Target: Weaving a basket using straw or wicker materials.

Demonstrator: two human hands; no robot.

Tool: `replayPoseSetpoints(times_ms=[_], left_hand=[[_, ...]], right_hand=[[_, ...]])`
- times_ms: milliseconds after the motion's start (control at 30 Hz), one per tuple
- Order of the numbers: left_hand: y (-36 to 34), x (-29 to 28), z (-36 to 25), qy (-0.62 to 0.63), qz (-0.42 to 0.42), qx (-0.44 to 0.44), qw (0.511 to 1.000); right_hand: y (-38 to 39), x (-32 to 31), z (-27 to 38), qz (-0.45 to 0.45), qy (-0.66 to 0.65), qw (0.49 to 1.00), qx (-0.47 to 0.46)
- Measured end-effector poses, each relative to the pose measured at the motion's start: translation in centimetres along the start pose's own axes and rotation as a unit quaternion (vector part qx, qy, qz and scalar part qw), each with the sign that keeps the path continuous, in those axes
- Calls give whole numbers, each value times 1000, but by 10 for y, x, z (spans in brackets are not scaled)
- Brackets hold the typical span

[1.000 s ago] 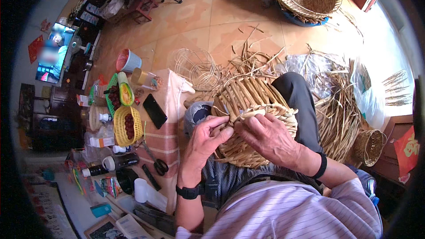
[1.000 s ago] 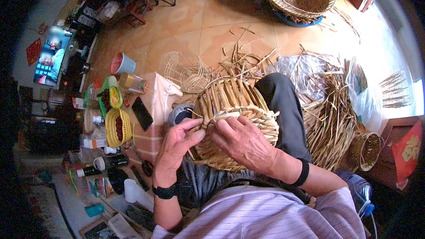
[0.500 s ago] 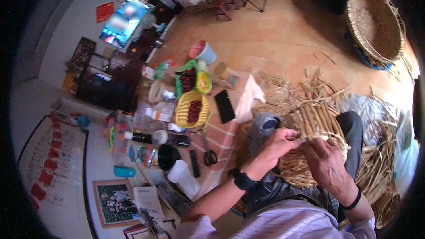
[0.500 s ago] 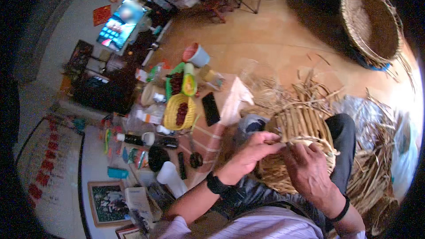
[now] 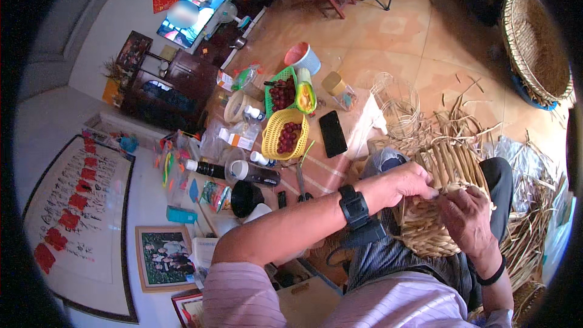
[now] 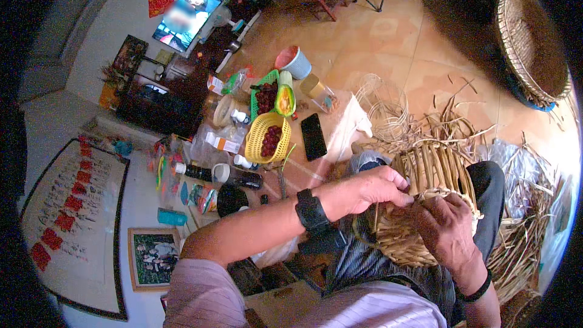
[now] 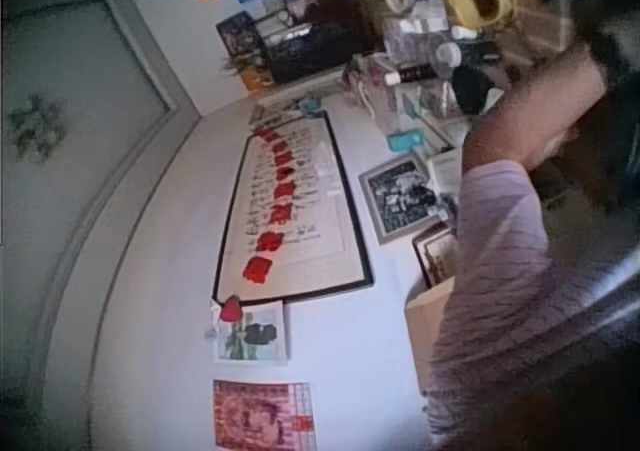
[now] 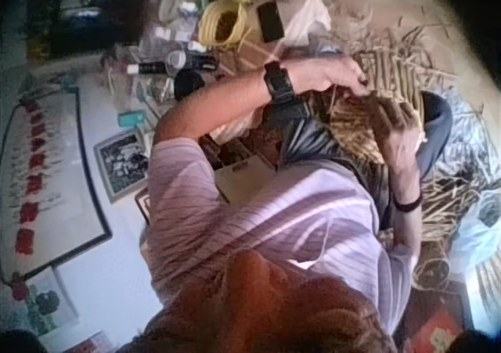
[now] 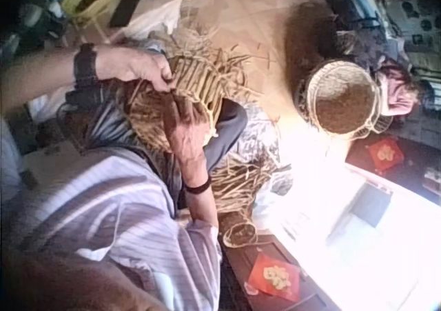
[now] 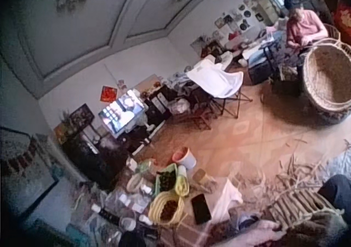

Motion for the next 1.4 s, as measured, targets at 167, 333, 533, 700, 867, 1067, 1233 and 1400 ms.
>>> replayPoseSetpoints(times_ms=[167, 333, 533, 700, 867, 1067, 1233, 1400], left_hand=[[-2, 0, -2, -7, -17, -17, 1000], [-1, -2, -3, -27, -2, 36, 999], [17, -3, 2, 63, 64, 152, 984], [21, -6, -2, -9, 31, 154, 988], [6, -4, -25, -112, 56, 16, 992], [-1, -13, -16, -208, 20, -42, 977], [-17, -25, 0, -161, 123, 65, 977], [-10, -26, -6, -231, 66, 101, 965]], right_hand=[[0, 0, -5, -32, -33, 999, -19], [-2, 5, -2, -41, -13, 998, 40], [-6, 7, 2, 20, 29, 995, 93], [-2, 7, 6, 11, 36, 996, 80], [2, 7, 13, -48, 50, 996, 56], [-1, 10, 20, -13, 61, 994, 93], [-7, 8, 18, 62, 67, 992, 83], [-18, -1, 8, 95, 36, 992, 69]])
Point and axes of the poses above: each hand's wrist, its own y-axis away from the middle knuckle, its own x-axis out of the palm, z = x × y, the point moved 1 cm from there along -y, towards the middle knuckle, and after that the axes turned 1 degree about -y, right-handed, at the moved point
